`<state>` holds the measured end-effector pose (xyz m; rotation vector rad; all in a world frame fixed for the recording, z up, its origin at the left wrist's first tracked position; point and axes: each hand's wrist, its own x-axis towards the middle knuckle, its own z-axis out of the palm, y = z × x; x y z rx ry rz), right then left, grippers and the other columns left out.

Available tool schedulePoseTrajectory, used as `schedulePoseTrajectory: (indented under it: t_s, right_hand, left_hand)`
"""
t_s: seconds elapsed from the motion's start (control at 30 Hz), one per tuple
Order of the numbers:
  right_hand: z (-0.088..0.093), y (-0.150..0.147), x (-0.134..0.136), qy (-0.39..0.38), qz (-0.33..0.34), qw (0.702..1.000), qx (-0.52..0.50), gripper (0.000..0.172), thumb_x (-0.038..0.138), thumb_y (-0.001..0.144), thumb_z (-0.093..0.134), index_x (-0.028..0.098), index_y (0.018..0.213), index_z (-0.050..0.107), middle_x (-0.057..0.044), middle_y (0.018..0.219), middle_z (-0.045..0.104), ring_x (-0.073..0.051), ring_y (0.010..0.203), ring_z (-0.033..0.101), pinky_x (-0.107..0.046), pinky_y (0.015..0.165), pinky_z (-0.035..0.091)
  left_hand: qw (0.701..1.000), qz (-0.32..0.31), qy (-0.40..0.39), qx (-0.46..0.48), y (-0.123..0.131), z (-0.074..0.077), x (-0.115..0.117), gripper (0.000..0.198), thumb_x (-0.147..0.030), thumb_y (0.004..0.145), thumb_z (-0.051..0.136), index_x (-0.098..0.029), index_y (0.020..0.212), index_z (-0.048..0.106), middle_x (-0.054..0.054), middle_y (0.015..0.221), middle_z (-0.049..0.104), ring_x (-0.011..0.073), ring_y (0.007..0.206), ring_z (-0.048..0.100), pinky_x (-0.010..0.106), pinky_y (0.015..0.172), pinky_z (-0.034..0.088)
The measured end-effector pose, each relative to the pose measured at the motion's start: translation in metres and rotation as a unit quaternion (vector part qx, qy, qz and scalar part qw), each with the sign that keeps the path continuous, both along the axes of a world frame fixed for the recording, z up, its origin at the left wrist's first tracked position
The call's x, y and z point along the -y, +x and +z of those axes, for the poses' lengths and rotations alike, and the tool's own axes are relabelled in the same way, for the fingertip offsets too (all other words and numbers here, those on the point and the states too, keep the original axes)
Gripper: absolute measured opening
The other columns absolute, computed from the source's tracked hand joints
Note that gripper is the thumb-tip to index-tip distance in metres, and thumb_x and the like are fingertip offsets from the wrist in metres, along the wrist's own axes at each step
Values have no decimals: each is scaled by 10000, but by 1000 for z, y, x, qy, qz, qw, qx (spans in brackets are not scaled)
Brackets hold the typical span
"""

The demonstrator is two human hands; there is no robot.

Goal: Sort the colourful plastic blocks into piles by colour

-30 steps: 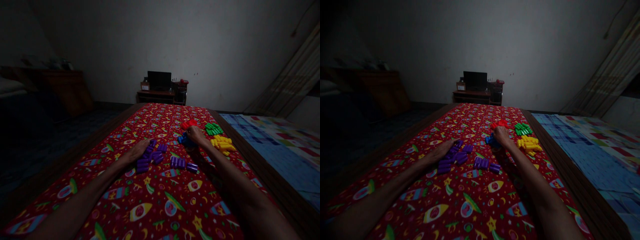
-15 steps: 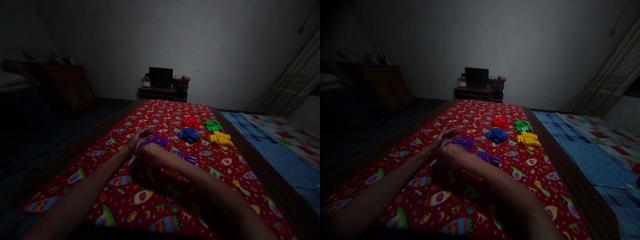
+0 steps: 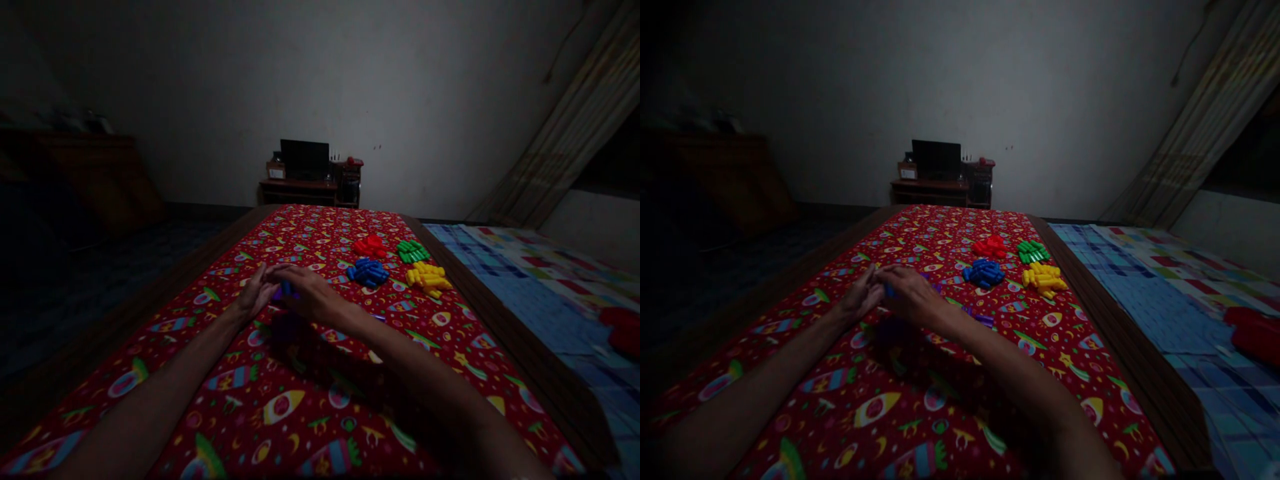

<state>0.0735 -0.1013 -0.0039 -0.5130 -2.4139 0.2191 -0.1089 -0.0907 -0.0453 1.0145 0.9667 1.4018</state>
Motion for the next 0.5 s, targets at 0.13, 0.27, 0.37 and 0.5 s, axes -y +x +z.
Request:
schedulePoseTrajectory:
  t_s: [0.13,0.27,0.37,0.5]
  right_hand:
    - [29,82,-40,-79,-225,967,-87,479,207,837,614,172,1307,533,-128,1138,681,-203,901,647,-321,818,500]
    - [21,152,-74,-132,-398,903,-98,378,187,807,612,110,1176,632,-151,1088,702,-207,935,662,-290,800,496]
    - [4,173,-82,-135,-419,898,-8,235,180,810,582,102,986,716,-117,953,734,-185,852,663,-243,741,466]
    - [-5,173,-81,-130,-417,895,94,232,180,830,532,101,816,750,-79,763,722,-154,697,624,-220,629,397]
  left_hand:
    - [999,-14,20,-36,-1,-3,0,495,-597,828,536,-163,977,722,119,1147,710,313,1225,550,440,1044,415]
    - [997,-14,29,-72,-2,-3,-1,535,-637,811,526,-167,975,722,127,1156,707,323,1216,558,452,1033,419]
    - [997,-13,27,-76,-2,-4,-2,536,-642,798,538,-169,966,724,125,1135,716,325,1223,552,457,1044,409]
    - [998,-13,19,-67,-3,-4,-3,527,-642,772,570,-170,949,724,124,1113,723,325,1245,534,456,1064,394]
